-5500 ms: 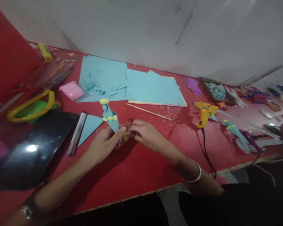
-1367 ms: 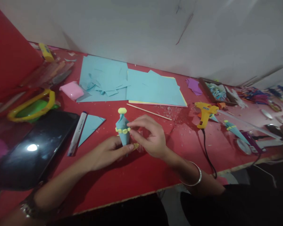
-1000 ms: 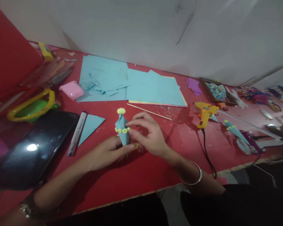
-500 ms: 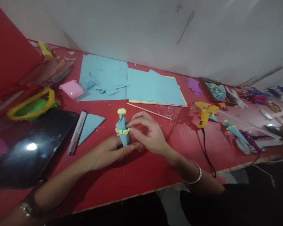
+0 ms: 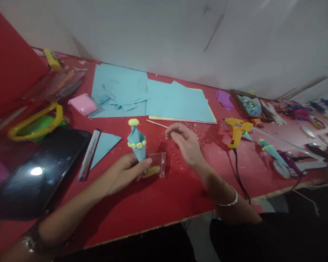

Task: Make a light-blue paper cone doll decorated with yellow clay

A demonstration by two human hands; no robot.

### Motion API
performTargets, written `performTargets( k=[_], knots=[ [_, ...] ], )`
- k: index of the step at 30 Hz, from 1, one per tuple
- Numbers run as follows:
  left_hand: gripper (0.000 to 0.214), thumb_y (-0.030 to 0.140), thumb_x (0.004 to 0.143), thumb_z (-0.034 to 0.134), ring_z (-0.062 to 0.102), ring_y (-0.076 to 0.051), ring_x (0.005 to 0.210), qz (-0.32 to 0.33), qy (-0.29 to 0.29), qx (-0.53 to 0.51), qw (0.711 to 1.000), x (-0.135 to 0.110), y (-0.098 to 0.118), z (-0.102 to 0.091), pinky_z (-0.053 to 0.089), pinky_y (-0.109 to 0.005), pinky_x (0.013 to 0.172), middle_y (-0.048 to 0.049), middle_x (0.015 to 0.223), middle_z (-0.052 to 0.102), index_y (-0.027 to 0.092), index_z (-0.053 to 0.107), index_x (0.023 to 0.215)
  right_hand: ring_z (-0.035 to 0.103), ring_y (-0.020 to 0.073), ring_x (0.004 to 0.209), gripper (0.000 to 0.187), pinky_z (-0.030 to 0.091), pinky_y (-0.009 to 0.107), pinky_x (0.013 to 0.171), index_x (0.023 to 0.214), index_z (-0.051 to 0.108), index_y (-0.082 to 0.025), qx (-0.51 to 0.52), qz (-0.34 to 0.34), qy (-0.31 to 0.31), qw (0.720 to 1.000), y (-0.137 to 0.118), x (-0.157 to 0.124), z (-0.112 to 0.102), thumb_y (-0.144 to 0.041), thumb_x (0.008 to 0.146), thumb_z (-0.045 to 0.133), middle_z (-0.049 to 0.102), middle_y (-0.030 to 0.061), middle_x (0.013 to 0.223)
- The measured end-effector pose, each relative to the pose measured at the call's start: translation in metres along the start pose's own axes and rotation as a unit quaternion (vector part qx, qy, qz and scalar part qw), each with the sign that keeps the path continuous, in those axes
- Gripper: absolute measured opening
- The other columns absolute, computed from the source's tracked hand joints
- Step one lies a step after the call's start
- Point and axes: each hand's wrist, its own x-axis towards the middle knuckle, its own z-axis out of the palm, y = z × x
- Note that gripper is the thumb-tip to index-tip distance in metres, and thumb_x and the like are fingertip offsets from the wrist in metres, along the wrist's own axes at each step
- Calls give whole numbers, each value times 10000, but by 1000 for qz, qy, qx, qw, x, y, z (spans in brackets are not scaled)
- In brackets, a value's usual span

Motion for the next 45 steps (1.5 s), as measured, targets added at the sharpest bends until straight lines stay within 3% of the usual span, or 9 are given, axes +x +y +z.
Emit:
performTargets(
  k=[4,7,12,18,21,26,36,45],
  knots=[
    [439,499,806,360,432,-122,502,-8,128,10,992,3,2,-2,379,-250,547,26,482,440,200,409,489,438,71,523,196,335,216,504,553,517,-169,-172,41,-166,970,-2,2,-13,-154,742,467,501,-35,555],
    [415,450,814,354,409,-116,479,-3,160,1,987,4,5,-3,372,-245,532,29,465,439,207,383,478,453,75,552,172,329,219,517,600,571,-157,-228,35,-227,946,0,1,-12,-147,751,489,521,-22,605],
    [384,421,823,369,396,-113,464,3,164,0,986,4,5,-3,364,-244,528,35,461,440,207,401,505,481,87,612,175,379,221,559,865,634,-167,-225,24,-201,953,7,-1,-3,-130,767,493,564,1,735],
    [413,448,834,352,427,-118,498,17,154,2,988,6,-1,-3,372,-245,551,29,488,446,202,418,509,553,98,664,122,442,236,609,872,571,-174,-103,22,-153,983,12,-4,6,-153,766,514,604,-1,755],
    [406,443,832,346,411,-118,479,13,149,-1,989,7,-1,-3,364,-246,533,32,476,433,202,431,517,574,102,691,107,463,250,652,850,568,-175,-101,29,-148,983,15,-4,9,-141,768,508,614,4,775],
    [374,424,826,352,438,-121,495,20,140,-19,990,6,0,-2,372,-238,535,32,496,450,201,443,540,591,126,812,285,479,278,717,1015,586,-171,-124,42,-173,976,20,-4,12,-94,757,492,636,57,968],
    [392,445,803,377,440,-125,460,13,165,-13,986,7,-2,-1,366,-244,507,30,453,453,208,434,497,601,117,734,273,493,293,720,1041,585,-161,-57,115,-117,985,22,-4,15,-122,795,476,641,36,851],
    [407,454,808,356,454,-125,487,23,151,-11,988,6,-3,-2,378,-249,532,21,476,468,206,438,495,574,139,772,262,464,286,695,1034,611,-123,-195,91,-136,967,9,-6,18,-137,797,501,624,76,900]
  ],
)
